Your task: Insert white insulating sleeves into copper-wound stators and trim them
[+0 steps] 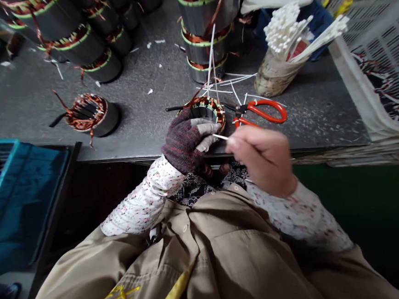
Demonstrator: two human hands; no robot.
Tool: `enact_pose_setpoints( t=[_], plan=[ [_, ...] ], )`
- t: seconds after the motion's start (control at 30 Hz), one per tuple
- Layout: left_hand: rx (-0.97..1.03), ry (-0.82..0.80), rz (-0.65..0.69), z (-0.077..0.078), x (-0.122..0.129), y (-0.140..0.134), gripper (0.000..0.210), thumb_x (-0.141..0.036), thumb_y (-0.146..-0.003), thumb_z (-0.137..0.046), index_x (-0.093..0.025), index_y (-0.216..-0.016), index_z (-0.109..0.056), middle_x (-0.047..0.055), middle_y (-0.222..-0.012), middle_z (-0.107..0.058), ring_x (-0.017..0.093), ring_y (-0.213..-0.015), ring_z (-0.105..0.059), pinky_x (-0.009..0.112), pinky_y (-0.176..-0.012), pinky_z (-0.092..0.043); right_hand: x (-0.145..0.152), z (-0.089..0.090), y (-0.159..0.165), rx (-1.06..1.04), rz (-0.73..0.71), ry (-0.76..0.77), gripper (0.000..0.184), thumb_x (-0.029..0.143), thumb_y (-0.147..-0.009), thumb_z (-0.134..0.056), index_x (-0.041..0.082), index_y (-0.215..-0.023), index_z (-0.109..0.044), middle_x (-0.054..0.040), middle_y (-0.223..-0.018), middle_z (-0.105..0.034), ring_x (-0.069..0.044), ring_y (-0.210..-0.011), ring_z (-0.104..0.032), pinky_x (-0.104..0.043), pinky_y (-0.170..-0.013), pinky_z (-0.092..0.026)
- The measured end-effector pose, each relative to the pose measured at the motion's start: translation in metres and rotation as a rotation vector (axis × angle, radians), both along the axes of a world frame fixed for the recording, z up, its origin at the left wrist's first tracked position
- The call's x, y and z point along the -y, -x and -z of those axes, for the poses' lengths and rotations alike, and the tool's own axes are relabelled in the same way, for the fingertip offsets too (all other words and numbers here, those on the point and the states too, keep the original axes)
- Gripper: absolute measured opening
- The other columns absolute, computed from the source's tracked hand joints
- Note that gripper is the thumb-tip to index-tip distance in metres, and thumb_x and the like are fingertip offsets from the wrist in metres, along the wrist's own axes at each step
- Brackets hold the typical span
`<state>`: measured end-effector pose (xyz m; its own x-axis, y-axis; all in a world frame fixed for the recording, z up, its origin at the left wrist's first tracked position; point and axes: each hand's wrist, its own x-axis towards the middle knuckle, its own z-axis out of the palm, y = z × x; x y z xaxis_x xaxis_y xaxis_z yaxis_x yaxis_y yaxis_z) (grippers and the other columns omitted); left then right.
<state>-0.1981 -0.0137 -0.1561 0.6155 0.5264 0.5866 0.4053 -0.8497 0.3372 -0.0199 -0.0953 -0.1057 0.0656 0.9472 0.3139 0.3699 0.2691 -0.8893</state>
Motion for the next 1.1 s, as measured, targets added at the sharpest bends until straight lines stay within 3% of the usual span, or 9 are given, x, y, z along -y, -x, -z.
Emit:
enact_pose_setpoints(
  t=[0.1, 0.23, 0.37, 0.57, 0.73, 0.83, 0.9, 0.97, 1.1],
  plan=[
    [0.059, -0.002, -0.048, 0.002, 0.001, -0.001, 0.038, -0.042, -0.099, -0.051, -0.024, -0.133, -0.053, 0.007, -0.131, -0.067, 0.022, -0.127, -0.062, 0.045, -0.112, -0.050, 0.001, 0.003, -0.006, -0.251, -0.085, -0.030, 0.022, 0.042, -0.091, -0.066, 0.027, -0.075, -0.071, -0.0031, -0.072, -0.064, -0.019, -0.074, -0.060, -0.034, -0.066, -0.046],
    [0.140, 0.098, -0.054, 0.005, 0.002, -0.002, 0.071, -0.051, -0.098, -0.051, -0.025, -0.156, -0.020, 0.010, -0.152, -0.049, 0.028, -0.143, -0.049, 0.050, -0.113, -0.048, 0.004, 0.021, -0.007, -0.533, -0.305, 0.237, 0.037, 0.056, -0.083, -0.071, 0.024, -0.065, -0.068, -0.0045, -0.077, -0.066, -0.019, -0.076, -0.061, -0.035, -0.068, -0.049],
    [0.214, 0.317, -0.010, 0.006, 0.004, -0.004, 0.089, -0.054, -0.092, -0.063, -0.028, -0.160, -0.012, 0.008, -0.140, -0.055, 0.034, -0.130, -0.058, 0.051, -0.108, -0.049, 0.013, 0.023, -0.009, -0.660, -0.157, 0.281, 0.035, 0.038, -0.087, -0.070, 0.023, -0.057, -0.059, 0.0018, -0.053, -0.045, -0.014, -0.055, -0.044, -0.030, -0.054, -0.036],
    [0.199, 0.397, 0.061, 0.008, 0.005, -0.002, 0.099, -0.044, -0.085, -0.075, -0.025, -0.161, -0.016, 0.007, -0.119, -0.064, 0.029, -0.113, -0.064, 0.048, -0.103, -0.053, -0.036, 0.004, 0.020, -0.783, -0.029, 0.092, 0.030, 0.033, -0.084, -0.065, 0.024, -0.060, -0.050, 0.0024, -0.058, -0.043, -0.014, -0.059, -0.046, -0.033, -0.063, -0.045],
    [0.387, 0.494, 0.150, 0.018, 0.002, -0.005, 0.108, -0.047, -0.081, -0.079, -0.032, -0.162, -0.008, 0.009, -0.135, -0.059, 0.025, -0.108, -0.065, 0.050, -0.101, -0.054, -0.049, 0.014, 0.013, -0.444, 0.085, -0.050, 0.040, 0.059, -0.092, -0.048, 0.027, -0.070, -0.053, -0.0044, -0.083, -0.066, -0.019, -0.065, -0.059, -0.037, -0.059, -0.048],
    [0.544, 0.693, 0.259, 0.023, 0.001, -0.010, 0.114, -0.048, -0.081, -0.079, -0.042, -0.160, 0.003, 0.007, -0.138, -0.058, 0.020, -0.096, -0.065, 0.045, -0.087, -0.059, -0.039, 0.026, -0.033, 0.124, 0.247, -0.180, 0.032, 0.053, -0.086, -0.059, 0.025, -0.071, -0.058, -0.0111, -0.104, -0.072, -0.027, -0.087, -0.067, -0.044, -0.073, -0.052],
    [0.609, 0.781, 0.295, 0.023, 0.001, -0.012, 0.110, -0.047, -0.085, -0.077, -0.046, -0.158, 0.005, 0.005, -0.137, -0.058, 0.017, -0.092, -0.064, 0.041, -0.082, -0.059, -0.037, 0.033, -0.065, 0.591, 0.208, -0.034, 0.022, 0.038, -0.077, -0.066, 0.020, -0.089, -0.067, -0.0167, -0.111, -0.072, -0.035, -0.101, -0.066, -0.051, -0.086, -0.052],
    [0.650, 0.833, 0.313, 0.022, 0.002, -0.013, 0.107, -0.046, -0.087, -0.075, -0.047, -0.158, 0.005, 0.005, -0.136, -0.059, 0.015, -0.089, -0.063, 0.038, -0.081, -0.059, -0.040, 0.039, -0.087, 0.921, 0.113, 0.144, 0.044, 0.027, -0.075, -0.063, 0.013, -0.116, -0.067, -0.0202, -0.114, -0.071, -0.038, -0.103, -0.066, -0.053, -0.088, -0.051],
    [0.679, 0.867, 0.308, 0.019, 0.004, -0.012, 0.110, -0.047, -0.085, -0.077, -0.042, -0.159, 0.004, 0.007, -0.134, -0.061, 0.013, -0.084, -0.062, 0.035, -0.082, -0.058, -0.050, 0.045, -0.094, 1.156, 0.082, 0.281, 0.062, 0.019, -0.078, -0.055, 0.011, -0.139, -0.057, -0.0219, -0.109, -0.068, -0.035, -0.093, -0.068, -0.048, -0.080, -0.052]
  ],
)
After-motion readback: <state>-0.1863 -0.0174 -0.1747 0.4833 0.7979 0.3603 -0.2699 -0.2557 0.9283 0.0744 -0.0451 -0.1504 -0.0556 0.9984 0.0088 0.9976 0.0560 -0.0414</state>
